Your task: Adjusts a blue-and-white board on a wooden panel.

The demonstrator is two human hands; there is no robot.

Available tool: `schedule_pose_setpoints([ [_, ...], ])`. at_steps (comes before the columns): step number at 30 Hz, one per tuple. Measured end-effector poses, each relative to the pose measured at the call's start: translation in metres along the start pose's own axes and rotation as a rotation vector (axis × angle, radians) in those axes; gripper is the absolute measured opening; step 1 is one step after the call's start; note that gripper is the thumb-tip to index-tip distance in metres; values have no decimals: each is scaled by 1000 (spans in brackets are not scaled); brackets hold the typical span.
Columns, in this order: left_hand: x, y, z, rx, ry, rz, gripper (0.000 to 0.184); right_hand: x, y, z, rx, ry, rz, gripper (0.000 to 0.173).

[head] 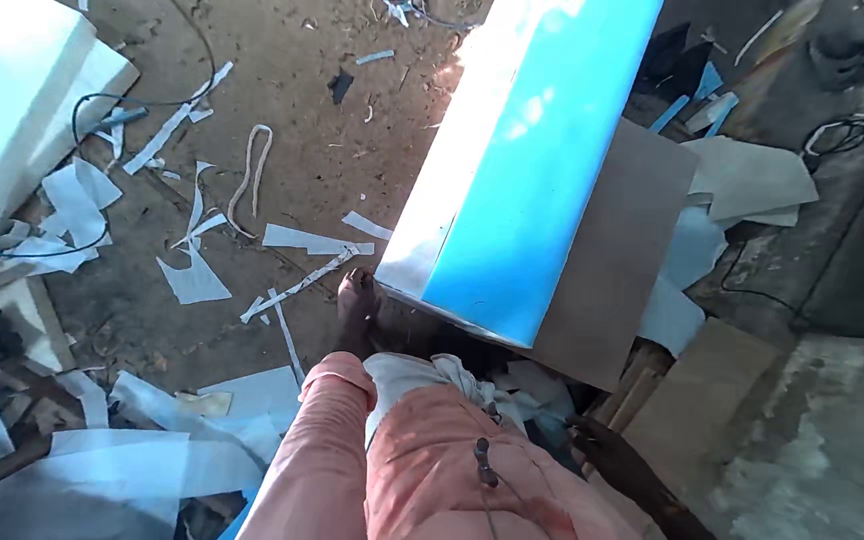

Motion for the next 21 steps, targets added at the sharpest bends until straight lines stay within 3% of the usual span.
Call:
schedule_pose_setpoints([
  [6,7,8,-9,-105,86,135,31,-2,12,-1,-15,8,-3,46],
  [16,-5,20,-10,-211,-34,93,29,-4,9,-2,-8,-6,16,47],
  [21,1,17,-9,-124,-21,88,31,-10,6,-1,-10,-7,-1,46],
])
Point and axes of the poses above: each hand's wrist, its own x-axis towards the middle knuckle, its own z-axis out of the back of the hand, y = z × x, the point moved 9 cm from there along x, towards the middle knuckle, and after that the axes turned 4 degrees about -z, right-handed, at the moved point
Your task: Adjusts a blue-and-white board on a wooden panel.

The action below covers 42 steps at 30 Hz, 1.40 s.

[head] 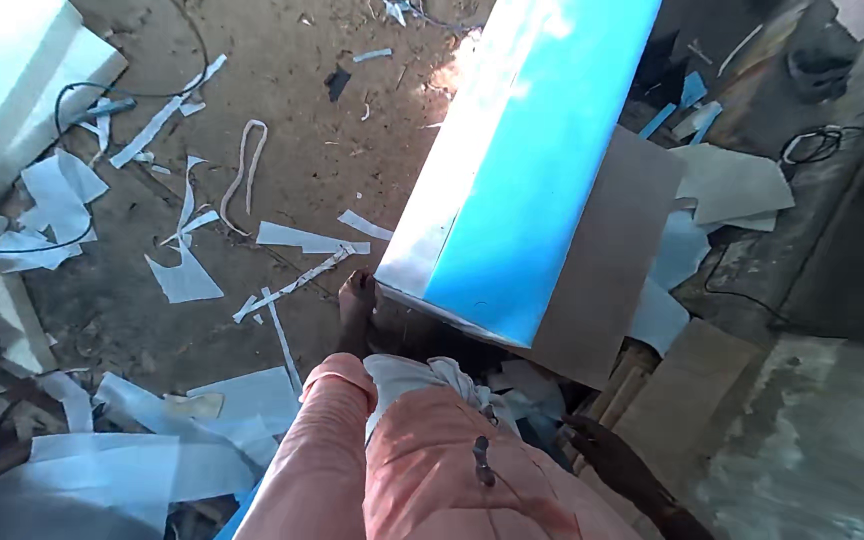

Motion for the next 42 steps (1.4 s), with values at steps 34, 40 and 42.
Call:
schedule_pose_setpoints([
  [34,21,24,-25,-179,147,138,38,-1,14,-5,39,5,-1,44],
  [40,11,29,-22,-361,145,174,34,0,13,-8,30,21,-15,45],
  [42,13,29,-22,-322,133,180,34,1,13,-9,16,32,-18,45],
])
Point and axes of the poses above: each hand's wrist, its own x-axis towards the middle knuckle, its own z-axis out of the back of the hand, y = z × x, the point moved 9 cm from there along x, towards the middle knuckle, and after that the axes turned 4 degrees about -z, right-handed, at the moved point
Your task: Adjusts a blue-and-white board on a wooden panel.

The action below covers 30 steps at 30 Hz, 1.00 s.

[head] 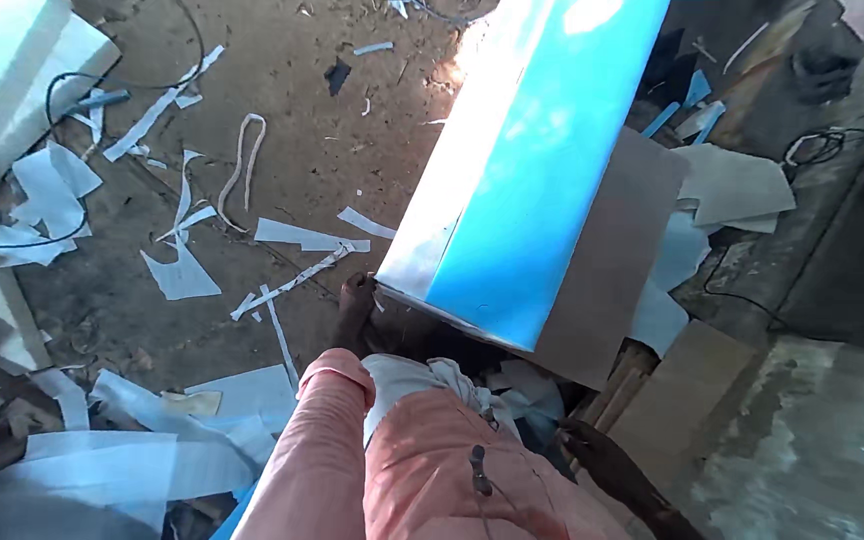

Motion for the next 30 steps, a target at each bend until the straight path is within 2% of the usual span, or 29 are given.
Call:
schedule_pose_setpoints([
  [8,3,-14,-5,179,58,-15,36,-1,10,5,-17,-15,12,45],
  [12,8,-8,-9,164,41,49,37,1,9,4,-11,-15,7,46],
  [18,-5,28,8,30,-161,275,37,2,7,4,-11,-17,9,47],
  [21,-9,43,20,-80,-277,311,42,0,3,3,0,-8,-7,47],
  [23,-5,45,22,-112,-283,305,50,1,-1,0,-10,0,-7,47],
  [26,-1,33,21,-77,-256,274,50,0,-2,-1,-11,5,4,48],
  [30,2,-3,11,133,-170,168,44,-1,3,3,-16,2,6,47],
])
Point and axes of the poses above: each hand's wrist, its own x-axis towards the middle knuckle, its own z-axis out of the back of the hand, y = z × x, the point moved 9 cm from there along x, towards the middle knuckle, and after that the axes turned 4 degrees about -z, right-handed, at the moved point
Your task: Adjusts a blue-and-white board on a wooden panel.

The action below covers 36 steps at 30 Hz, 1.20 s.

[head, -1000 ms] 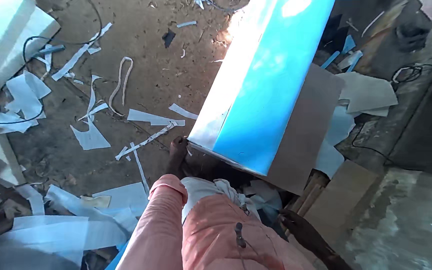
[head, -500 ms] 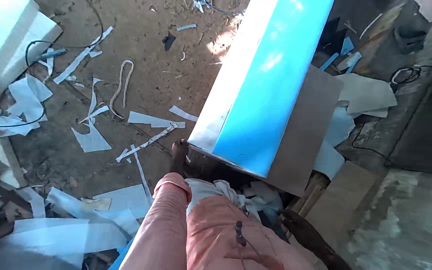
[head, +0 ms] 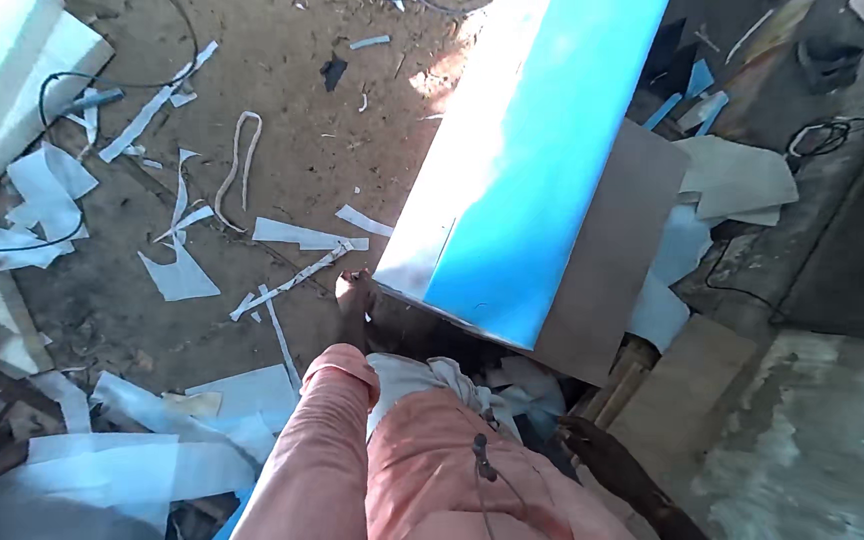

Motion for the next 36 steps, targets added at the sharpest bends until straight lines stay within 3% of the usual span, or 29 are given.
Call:
schedule_pose_setpoints([
  [4,-10,-26,-3,145,-2,-54,41,0,3,5,13,-6,14,46],
  [12,-10,-28,5,270,71,-77,41,13,16,-6,-20,34,30,46],
  [18,-4,-26,23,154,-15,-6,47,10,43,9,-2,1,27,47],
  [22,-6,-42,-2,269,50,-80,42,14,32,3,17,14,17,47],
  [27,-8,-50,28,237,-10,-63,38,16,21,-5,26,30,7,47],
  [33,-3,-39,10,443,181,-165,38,19,26,-5,11,25,18,46],
  [36,1,-18,30,386,94,-131,37,21,34,-2,2,12,28,46],
])
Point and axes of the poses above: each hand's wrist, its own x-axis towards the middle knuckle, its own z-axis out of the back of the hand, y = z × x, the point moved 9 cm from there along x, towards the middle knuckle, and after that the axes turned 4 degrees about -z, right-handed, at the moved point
